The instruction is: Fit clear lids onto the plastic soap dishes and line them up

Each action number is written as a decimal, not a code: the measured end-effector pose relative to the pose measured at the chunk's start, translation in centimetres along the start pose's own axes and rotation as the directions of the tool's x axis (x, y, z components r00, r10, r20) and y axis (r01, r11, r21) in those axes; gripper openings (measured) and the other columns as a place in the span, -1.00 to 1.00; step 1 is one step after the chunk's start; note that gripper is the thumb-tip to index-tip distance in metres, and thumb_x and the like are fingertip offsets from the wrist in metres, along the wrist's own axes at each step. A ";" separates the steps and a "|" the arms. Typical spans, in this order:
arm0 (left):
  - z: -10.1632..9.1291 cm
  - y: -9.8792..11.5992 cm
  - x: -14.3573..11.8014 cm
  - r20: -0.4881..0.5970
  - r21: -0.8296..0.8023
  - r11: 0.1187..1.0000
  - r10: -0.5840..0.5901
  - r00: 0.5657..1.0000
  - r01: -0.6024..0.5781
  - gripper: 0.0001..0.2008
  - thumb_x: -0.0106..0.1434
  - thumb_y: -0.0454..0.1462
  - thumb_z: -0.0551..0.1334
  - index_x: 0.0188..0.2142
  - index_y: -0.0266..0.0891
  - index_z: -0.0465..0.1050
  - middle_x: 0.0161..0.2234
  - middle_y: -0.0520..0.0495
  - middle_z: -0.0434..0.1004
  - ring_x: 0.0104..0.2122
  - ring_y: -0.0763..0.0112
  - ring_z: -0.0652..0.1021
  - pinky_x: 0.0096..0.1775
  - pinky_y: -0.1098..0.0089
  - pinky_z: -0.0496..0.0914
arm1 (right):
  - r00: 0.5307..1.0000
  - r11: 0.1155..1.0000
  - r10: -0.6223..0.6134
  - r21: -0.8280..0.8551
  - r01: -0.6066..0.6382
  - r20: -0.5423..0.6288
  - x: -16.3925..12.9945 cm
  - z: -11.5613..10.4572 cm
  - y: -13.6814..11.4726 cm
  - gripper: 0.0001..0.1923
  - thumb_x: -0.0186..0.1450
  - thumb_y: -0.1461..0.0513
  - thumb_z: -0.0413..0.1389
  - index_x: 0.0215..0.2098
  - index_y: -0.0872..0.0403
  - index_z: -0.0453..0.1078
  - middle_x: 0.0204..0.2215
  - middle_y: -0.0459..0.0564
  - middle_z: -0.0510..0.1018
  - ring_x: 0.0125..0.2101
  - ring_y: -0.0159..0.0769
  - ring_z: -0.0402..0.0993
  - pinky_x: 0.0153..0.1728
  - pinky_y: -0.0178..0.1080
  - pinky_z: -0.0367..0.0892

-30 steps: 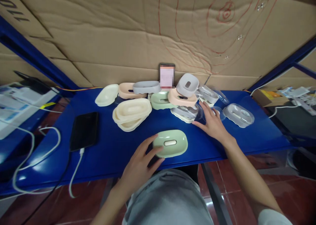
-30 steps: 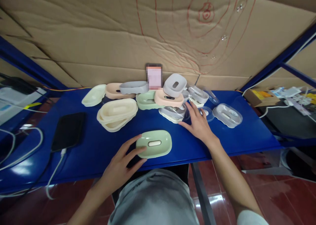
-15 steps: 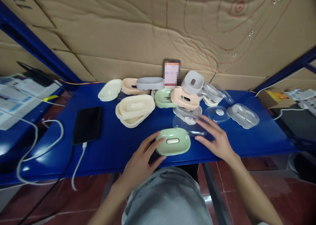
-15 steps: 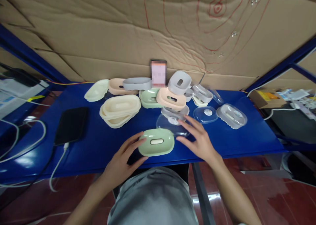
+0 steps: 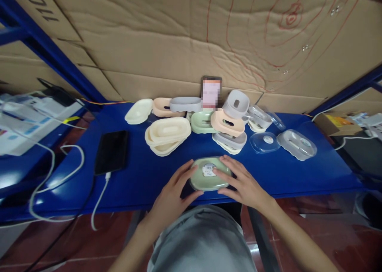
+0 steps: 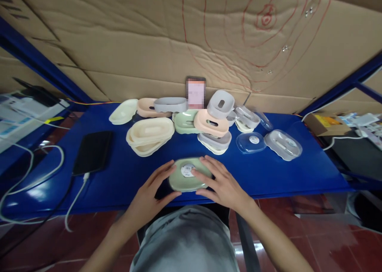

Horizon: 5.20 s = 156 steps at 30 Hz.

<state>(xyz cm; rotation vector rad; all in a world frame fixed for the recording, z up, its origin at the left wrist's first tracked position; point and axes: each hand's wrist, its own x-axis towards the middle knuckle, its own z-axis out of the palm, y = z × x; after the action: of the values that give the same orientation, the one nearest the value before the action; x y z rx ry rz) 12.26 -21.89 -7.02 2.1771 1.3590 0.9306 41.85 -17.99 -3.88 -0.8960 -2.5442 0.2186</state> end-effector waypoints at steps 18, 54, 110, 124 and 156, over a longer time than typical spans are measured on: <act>-0.1 0.4 0.4 0.069 0.049 0.999 0.002 0.998 -0.006 -0.29 0.50 -0.12 0.30 0.51 0.12 0.04 0.48 -0.18 0.26 0.40 0.09 0.42 0.31 0.06 0.46 | 0.996 0.998 0.064 0.019 -0.063 -0.068 -1.3 0.5 -0.4 -0.15 0.49 0.13 0.21 0.61 -0.26 -0.09 0.58 0.05 -0.01 0.51 0.09 0.07 0.40 0.19 0.32; 0.2 0.5 0.6 -0.005 0.167 0.981 0.099 0.995 -0.097 -0.70 0.53 -0.20 0.22 0.20 -0.05 0.52 0.26 -0.14 0.54 0.20 0.12 0.61 0.21 0.07 0.57 | 0.395 0.460 0.808 0.050 -0.886 -0.437 -20.1 -16.6 26.2 -0.41 0.20 0.20 0.39 0.20 0.07 0.54 0.36 0.39 0.40 0.42 0.07 0.29 0.25 -0.04 0.32; -0.7 1.9 1.0 0.043 0.178 0.968 0.173 0.984 -0.178 -0.88 0.42 -0.30 0.30 -0.06 -0.13 0.47 0.26 -0.09 0.55 0.42 -0.04 0.34 0.31 -0.08 0.44 | 0.815 0.732 0.506 -0.359 -0.579 -0.282 -6.9 -4.0 8.4 -0.35 0.55 -0.06 0.04 0.51 -0.02 0.19 0.45 0.24 0.31 0.44 0.24 0.21 0.32 0.34 0.21; -0.8 1.3 0.3 0.154 0.014 0.998 -0.060 0.986 0.058 -0.23 0.35 -0.20 0.44 0.44 0.08 0.15 0.52 -0.16 0.11 0.38 0.04 0.43 0.20 0.11 0.57 | 0.897 0.913 0.407 0.091 -0.397 -0.174 -8.4 -4.3 3.3 -0.48 0.52 0.09 0.17 0.42 -0.23 0.34 0.34 0.04 0.46 0.35 0.03 0.37 0.33 0.17 0.37; -0.2 0.1 -0.3 0.101 0.050 0.999 0.017 0.995 -0.023 -0.08 0.38 -0.09 0.43 0.55 0.11 -0.07 0.47 -0.19 0.28 0.40 0.03 0.41 0.30 0.02 0.47 | 0.998 0.997 -0.067 -0.048 0.066 -0.022 -0.3 0.0 -2.2 -0.45 0.54 0.19 0.15 0.46 -0.08 0.29 0.36 0.10 0.46 0.47 -0.01 0.19 0.40 0.19 0.33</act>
<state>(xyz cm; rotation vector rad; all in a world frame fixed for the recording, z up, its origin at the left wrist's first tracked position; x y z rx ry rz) 12.13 -22.19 -6.92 2.2473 1.3293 0.7905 40.86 -19.92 -3.38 -0.8251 -2.5620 0.1281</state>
